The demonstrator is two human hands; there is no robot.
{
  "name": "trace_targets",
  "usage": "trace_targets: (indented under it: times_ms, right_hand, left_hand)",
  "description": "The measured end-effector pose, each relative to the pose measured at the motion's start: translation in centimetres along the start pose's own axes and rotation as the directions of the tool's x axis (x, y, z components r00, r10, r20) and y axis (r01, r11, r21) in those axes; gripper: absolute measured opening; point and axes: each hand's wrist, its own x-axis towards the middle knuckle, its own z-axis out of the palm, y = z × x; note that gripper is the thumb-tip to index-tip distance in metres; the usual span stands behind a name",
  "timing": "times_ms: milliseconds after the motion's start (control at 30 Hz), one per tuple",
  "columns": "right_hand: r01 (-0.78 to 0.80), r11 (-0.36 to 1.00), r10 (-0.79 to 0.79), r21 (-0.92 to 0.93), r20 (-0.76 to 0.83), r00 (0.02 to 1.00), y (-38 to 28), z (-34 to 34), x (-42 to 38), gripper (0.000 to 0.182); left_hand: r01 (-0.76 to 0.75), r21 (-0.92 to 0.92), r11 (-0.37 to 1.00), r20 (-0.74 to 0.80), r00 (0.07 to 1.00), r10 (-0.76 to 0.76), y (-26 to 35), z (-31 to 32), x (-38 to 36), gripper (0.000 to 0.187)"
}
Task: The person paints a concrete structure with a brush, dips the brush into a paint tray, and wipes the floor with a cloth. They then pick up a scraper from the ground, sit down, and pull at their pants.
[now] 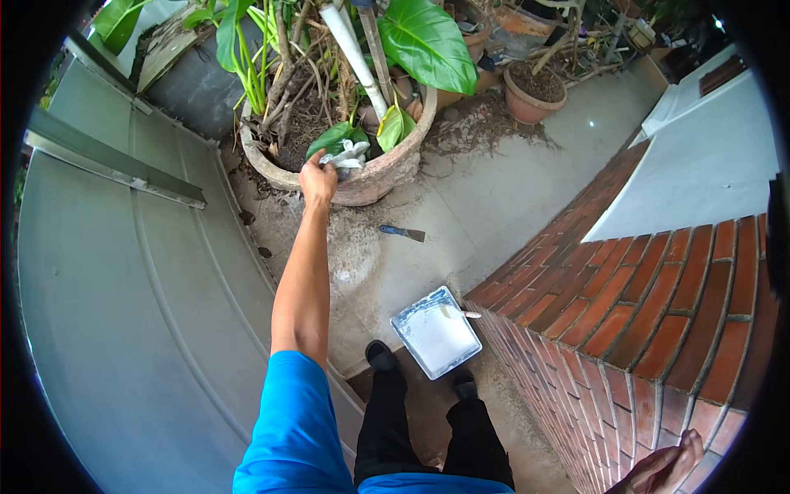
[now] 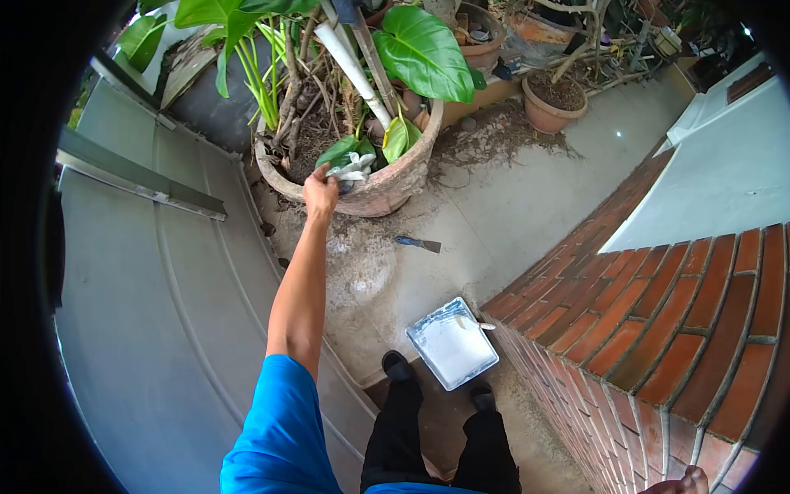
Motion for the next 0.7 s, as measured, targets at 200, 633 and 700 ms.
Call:
trace_targets:
  times_ms: [200,633,700]
  right_hand:
    - [0.065,0.998,-0.065,-0.014,-0.065,0.996,1.9,0.8,0.5,0.025]
    - [0.427,0.828,-0.325,-0.363,0.31,0.894,2.9,4.2,-0.3,0.028]
    - [0.436,0.827,-0.329,-0.354,0.325,0.887,2.0,6.0,-0.7,0.027]
  left_hand:
    - [-0.271,0.156,0.95,-0.297,0.905,0.306,0.3,-1.2,-6.9,0.031]
    - [-0.133,0.494,0.859,0.524,0.834,-0.172,-20.3,17.5,-24.2,0.037]
    - [-0.223,0.571,0.79,0.587,0.784,-0.202,-22.2,20.6,-22.6,0.043]
